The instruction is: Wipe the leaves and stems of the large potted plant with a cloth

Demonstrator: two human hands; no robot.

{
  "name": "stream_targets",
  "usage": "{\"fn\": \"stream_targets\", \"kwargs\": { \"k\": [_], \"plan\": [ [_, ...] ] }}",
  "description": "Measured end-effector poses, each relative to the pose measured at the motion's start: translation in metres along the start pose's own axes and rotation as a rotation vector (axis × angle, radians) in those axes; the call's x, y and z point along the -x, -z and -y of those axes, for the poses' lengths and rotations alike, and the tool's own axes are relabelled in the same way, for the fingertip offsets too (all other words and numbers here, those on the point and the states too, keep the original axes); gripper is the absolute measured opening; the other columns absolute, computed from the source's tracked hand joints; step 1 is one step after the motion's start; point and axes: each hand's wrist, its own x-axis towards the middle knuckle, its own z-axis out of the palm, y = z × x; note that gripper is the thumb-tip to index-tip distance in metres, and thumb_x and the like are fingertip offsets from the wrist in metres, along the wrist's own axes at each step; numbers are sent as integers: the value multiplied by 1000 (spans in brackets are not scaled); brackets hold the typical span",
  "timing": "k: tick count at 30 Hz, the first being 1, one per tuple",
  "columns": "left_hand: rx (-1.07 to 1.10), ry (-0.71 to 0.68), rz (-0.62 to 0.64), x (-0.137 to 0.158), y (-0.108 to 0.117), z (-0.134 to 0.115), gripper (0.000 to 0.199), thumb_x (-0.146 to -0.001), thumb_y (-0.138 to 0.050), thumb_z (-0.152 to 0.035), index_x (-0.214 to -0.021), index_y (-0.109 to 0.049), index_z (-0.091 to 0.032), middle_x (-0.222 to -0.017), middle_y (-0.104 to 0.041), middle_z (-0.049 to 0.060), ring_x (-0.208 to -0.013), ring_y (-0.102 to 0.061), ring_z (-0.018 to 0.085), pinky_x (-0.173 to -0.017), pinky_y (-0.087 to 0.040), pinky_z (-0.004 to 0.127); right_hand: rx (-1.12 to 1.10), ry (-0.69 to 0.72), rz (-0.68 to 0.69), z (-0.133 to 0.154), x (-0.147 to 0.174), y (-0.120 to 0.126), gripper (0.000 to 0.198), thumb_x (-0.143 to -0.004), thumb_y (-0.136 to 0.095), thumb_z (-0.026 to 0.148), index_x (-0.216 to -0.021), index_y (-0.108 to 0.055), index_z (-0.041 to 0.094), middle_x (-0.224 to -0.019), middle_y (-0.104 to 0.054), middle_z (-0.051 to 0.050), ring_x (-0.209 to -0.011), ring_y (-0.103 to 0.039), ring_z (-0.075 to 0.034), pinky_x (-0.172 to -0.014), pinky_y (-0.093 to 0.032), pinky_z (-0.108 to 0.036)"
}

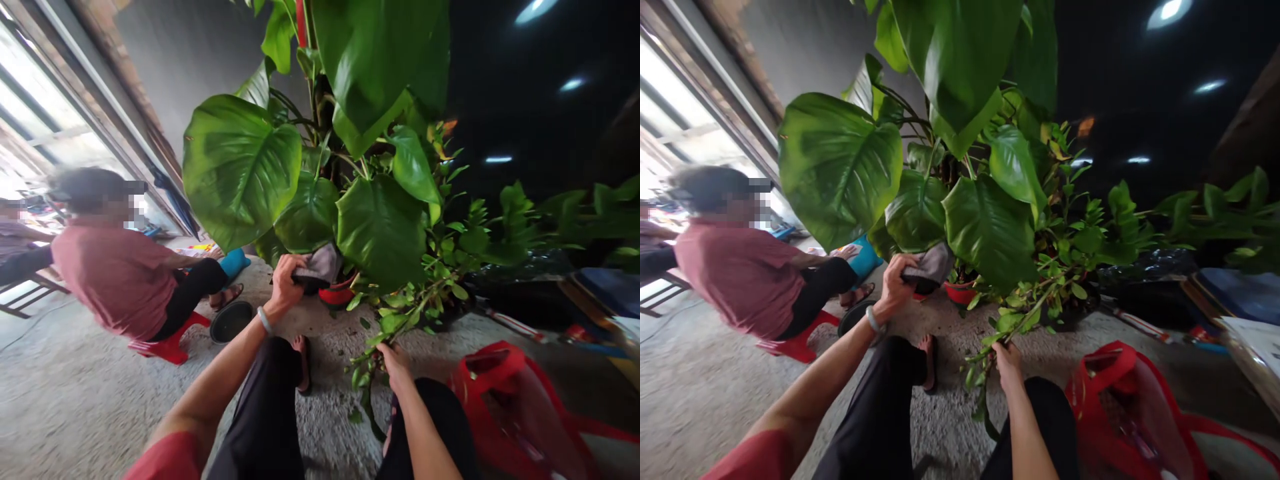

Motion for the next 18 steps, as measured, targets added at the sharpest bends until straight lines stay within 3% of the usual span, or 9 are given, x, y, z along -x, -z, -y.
{"fn": "stream_targets", "kwargs": {
  "k": [2, 5, 7, 9, 12, 15, 17, 18],
  "plan": [
    [-107, 121, 12, -9, -17, 8, 23, -63, -57, -7, -82, -60, -19, -97, -67, 6, -99, -61, 23, -89, -49, 34, -10, 3, 0, 1, 1, -4, 14, -57, -62, 35, -64, -61, 23, -47, -59, 1, -47, -56, -19, -42, -36, -27],
    [-227, 321, 327, 20, -40, 28, 31, -56, -56, -3, -82, -63, -18, -89, -67, 5, -91, -62, 23, -80, -49, 30, -33, 22, -1, 3, 4, -4, 12, -57, -61, 34, -62, -61, 23, -49, -60, 1, -48, -56, -19, -45, -38, -29],
    [-209, 303, 541, 55, -43, 39, 33, -53, -54, -2, -81, -63, -18, -87, -67, 4, -89, -63, 21, -79, -48, 29, -47, 46, -6, 3, 4, -2, 11, -56, -61, 34, -61, -61, 24, -53, -62, 0, -52, -58, -19, -49, -41, -29],
    [-152, 197, 616, 82, -33, 46, 30, -52, -51, -2, -76, -61, -18, -84, -66, 4, -86, -61, 20, -80, -48, 29, -52, 60, -10, 2, 4, 0, 11, -56, -61, 34, -61, -60, 24, -55, -63, 0, -56, -59, -19, -52, -43, -29],
    [-81, 63, 429, 82, -14, 48, 21, -58, -50, -5, -72, -56, -19, -84, -64, 5, -85, -59, 19, -83, -48, 31, -42, 41, -4, -2, 2, 0, 13, -55, -61, 36, -61, -59, 25, -51, -60, 1, -51, -56, -19, -47, -38, -30],
    [-96, 19, 172, 41, -13, 53, 15, -63, -54, -8, -72, -53, -20, -96, -65, 7, -94, -58, 21, -89, -48, 34, -28, 12, -5, -4, 1, -4, 17, -55, -63, 38, -63, -59, 24, -48, -57, 2, -47, -54, -19, -43, -34, -28],
    [-202, 92, 139, 12, -26, 62, 19, -61, -56, -6, -75, -56, -19, -100, -65, 8, -99, -57, 23, -92, -47, 36, -24, 0, -12, -4, 1, -7, 19, -55, -63, 39, -64, -58, 23, -48, -57, 2, -47, -55, -19, -43, -35, -28],
    [-267, 162, 186, 3, -35, 68, 22, -60, -57, -5, -78, -58, -19, -101, -65, 9, -102, -57, 25, -93, -47, 37, -24, -4, -15, -3, 2, -8, 20, -55, -63, 39, -65, -58, 23, -49, -58, 2, -48, -55, -18, -43, -36, -28]
  ]
}}
